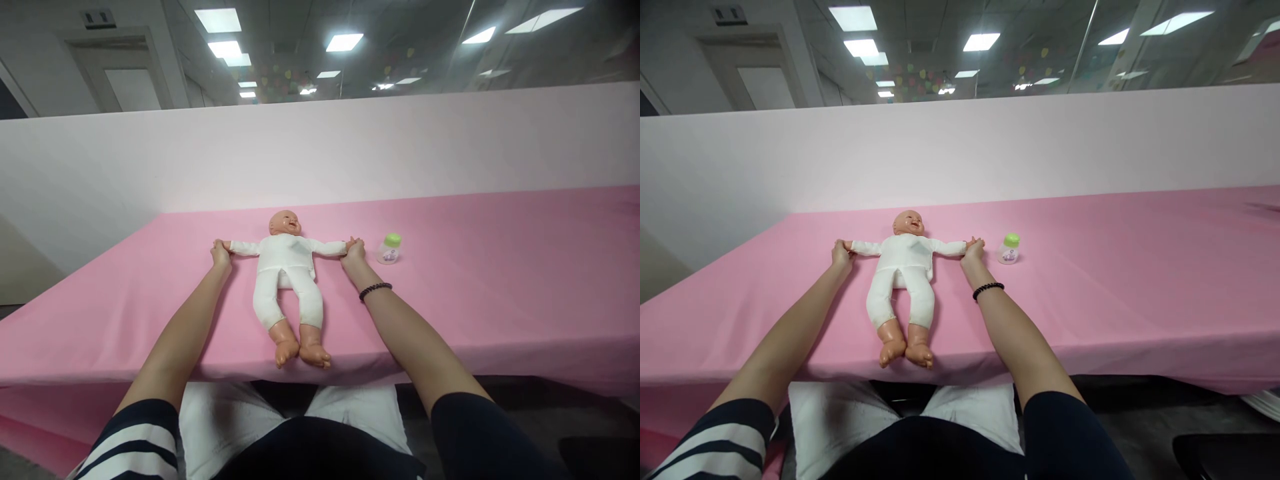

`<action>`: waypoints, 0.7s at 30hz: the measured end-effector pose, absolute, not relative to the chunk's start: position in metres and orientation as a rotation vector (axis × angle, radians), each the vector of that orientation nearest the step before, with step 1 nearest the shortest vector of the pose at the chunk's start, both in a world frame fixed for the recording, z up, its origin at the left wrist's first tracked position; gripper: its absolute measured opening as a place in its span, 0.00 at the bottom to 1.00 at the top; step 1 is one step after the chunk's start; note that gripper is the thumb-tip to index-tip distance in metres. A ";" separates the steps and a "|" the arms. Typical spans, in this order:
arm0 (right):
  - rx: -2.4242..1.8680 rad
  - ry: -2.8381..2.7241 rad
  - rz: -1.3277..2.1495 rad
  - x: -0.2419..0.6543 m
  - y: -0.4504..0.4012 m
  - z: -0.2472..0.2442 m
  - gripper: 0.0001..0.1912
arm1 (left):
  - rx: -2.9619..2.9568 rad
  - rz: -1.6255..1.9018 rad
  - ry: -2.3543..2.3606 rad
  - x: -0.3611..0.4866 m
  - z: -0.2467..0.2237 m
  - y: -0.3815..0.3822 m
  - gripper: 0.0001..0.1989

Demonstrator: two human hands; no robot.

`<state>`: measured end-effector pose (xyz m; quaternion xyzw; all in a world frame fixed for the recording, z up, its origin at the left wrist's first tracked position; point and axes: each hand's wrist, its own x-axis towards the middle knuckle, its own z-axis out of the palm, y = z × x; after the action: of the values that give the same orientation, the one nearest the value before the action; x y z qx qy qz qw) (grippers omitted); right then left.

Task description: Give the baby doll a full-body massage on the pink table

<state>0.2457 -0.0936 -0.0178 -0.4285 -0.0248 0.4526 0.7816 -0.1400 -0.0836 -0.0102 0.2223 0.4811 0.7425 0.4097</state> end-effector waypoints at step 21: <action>-0.829 -0.082 0.996 0.250 -0.089 -0.024 0.07 | 0.572 1.855 1.314 -0.136 -0.006 -0.086 0.08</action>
<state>0.2496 -0.0891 -0.0236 -0.3859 -0.0381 0.4636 0.7966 -0.1355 -0.0859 -0.0061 0.2247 0.5167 0.7292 0.3883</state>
